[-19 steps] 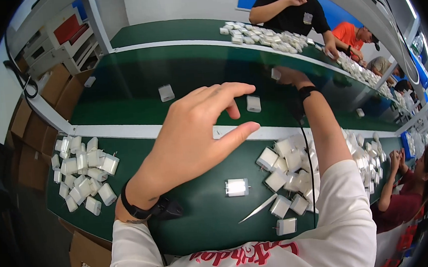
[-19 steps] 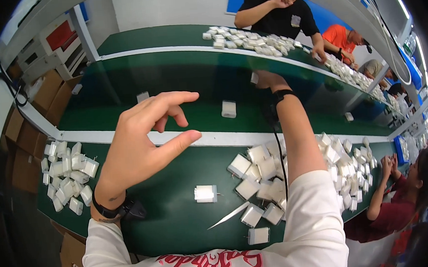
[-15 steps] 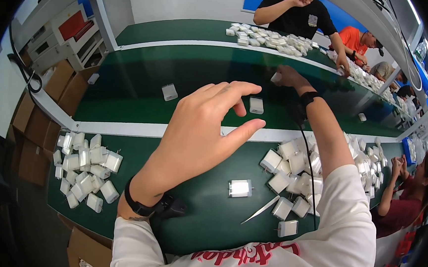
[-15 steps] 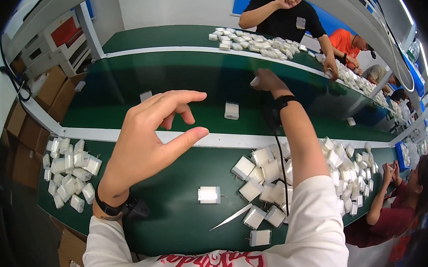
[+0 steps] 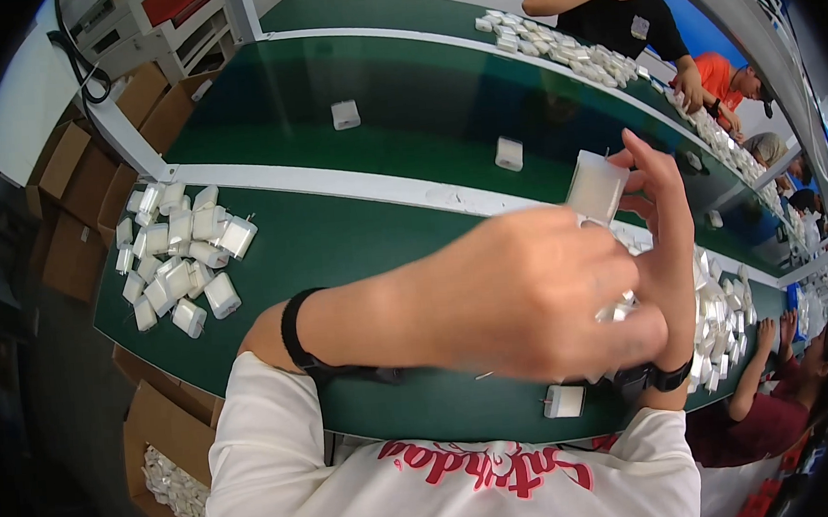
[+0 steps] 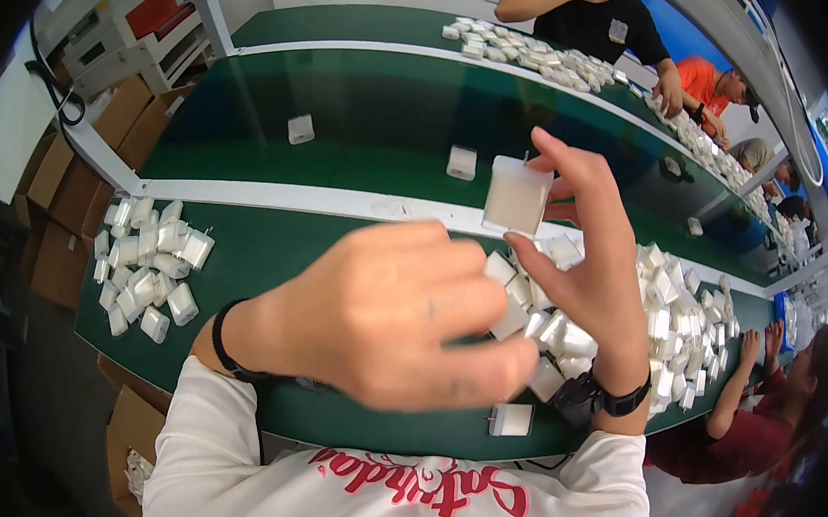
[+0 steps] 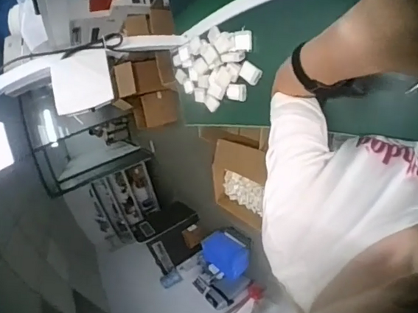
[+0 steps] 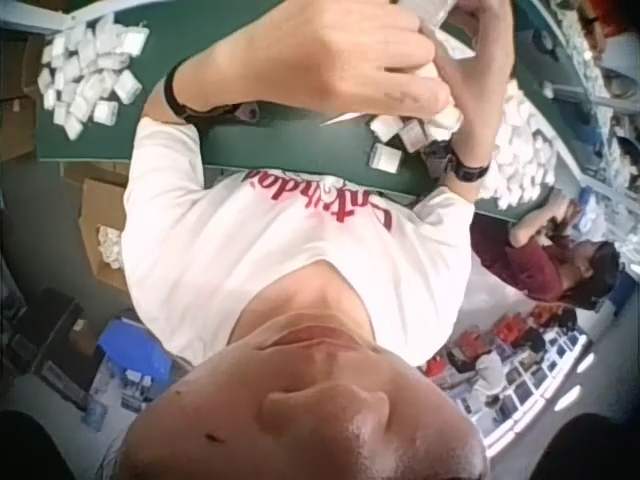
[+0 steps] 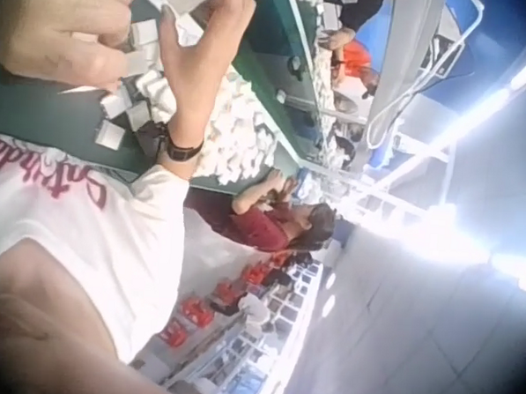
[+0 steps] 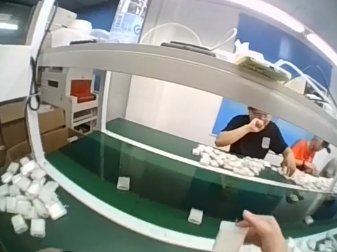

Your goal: Manually assemble small electronic components at a factory workbench using tweezers.

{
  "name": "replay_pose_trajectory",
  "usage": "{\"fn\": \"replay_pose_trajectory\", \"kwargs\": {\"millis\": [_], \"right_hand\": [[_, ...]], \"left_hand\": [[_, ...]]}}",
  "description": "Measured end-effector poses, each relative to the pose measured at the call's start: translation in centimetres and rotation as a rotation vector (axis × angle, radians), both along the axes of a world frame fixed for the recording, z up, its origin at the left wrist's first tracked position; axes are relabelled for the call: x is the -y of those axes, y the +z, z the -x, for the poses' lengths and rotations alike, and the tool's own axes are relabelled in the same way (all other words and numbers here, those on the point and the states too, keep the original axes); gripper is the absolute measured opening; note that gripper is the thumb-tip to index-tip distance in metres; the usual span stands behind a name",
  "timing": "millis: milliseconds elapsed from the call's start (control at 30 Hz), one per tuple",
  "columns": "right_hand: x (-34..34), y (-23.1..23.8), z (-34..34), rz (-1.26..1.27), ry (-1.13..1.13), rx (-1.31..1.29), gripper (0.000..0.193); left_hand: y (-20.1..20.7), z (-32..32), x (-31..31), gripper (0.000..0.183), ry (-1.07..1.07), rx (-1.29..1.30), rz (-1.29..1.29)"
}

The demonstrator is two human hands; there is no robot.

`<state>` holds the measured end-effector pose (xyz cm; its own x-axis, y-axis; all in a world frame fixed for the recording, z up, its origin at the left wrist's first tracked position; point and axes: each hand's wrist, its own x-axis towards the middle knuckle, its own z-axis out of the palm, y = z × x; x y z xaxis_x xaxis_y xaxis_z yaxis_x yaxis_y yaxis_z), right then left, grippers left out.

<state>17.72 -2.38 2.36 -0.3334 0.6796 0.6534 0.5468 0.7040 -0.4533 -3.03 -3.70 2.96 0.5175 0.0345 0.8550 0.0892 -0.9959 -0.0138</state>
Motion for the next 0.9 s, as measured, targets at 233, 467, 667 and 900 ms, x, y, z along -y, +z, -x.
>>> {"fn": "replay_pose_trajectory", "kwargs": {"millis": [233,467,667,900], "right_hand": [[1.9,-1.1,-1.1,-0.091,0.089,-0.126,0.073],[1.7,-0.8,-1.9,0.074,0.225,-0.234,0.062],[1.1,-0.9,-2.3,0.081,0.227,-0.264,0.064],[0.6,-0.8,-3.0,-0.006,0.17,-0.046,0.059]], "left_hand": [[0.4,-1.2,-0.9,0.056,0.245,0.04,0.232],[-0.2,-0.7,-2.2,0.065,0.205,-0.024,0.406],[-0.5,-0.4,-3.6,0.056,0.164,-0.034,0.379],[-0.7,-0.6,-3.8,0.048,0.165,-0.068,0.558]]}}
